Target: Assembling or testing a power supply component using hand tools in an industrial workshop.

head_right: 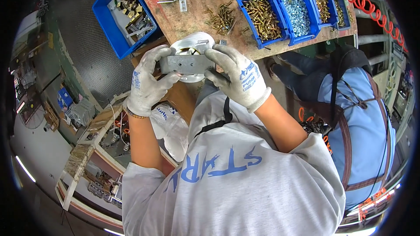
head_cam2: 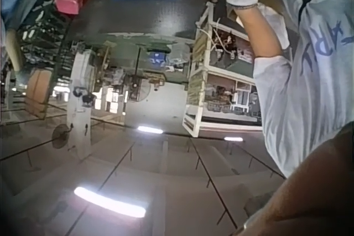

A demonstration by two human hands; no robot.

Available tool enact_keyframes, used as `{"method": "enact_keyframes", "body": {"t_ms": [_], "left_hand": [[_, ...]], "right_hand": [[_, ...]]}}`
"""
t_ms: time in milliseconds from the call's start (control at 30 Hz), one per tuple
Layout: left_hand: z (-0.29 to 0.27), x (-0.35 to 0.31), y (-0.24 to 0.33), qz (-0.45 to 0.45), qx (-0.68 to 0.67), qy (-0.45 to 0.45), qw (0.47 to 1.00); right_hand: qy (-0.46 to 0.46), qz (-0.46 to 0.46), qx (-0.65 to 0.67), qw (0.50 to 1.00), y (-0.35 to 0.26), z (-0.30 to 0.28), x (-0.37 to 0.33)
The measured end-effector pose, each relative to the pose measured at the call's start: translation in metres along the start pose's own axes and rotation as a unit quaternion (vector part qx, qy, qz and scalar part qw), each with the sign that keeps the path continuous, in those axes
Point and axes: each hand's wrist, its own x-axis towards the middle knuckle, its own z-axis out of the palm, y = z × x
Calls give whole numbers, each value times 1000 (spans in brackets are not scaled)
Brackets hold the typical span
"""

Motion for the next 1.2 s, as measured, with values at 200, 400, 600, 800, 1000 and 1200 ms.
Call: {"method": "enact_keyframes", "body": {"t_ms": [200, 400, 600, 800, 1000, 1200], "left_hand": [[-7, -3, 1, 21, 30, 5, 999], [-23, -26, 19, 7, 19, 151, 988], [-19, -41, 31, 54, -59, 227, 971], [-9, -46, 48, 97, -35, 183, 978], [-4, -48, 54, 86, -90, 170, 978], [-10, -59, 66, 64, -96, 183, 976]], "right_hand": [[3, -52, -15, 999, 0, 3, 4], [147, 109, -1, 983, 34, -8, -2], [-145, 129, -304, 933, 68, 24, 84], [-263, 104, -370, 885, 74, 24, 98], [-257, 75, -348, 898, 93, 33, 114], [-137, -29, -306, 942, 100, 46, 110]]}}
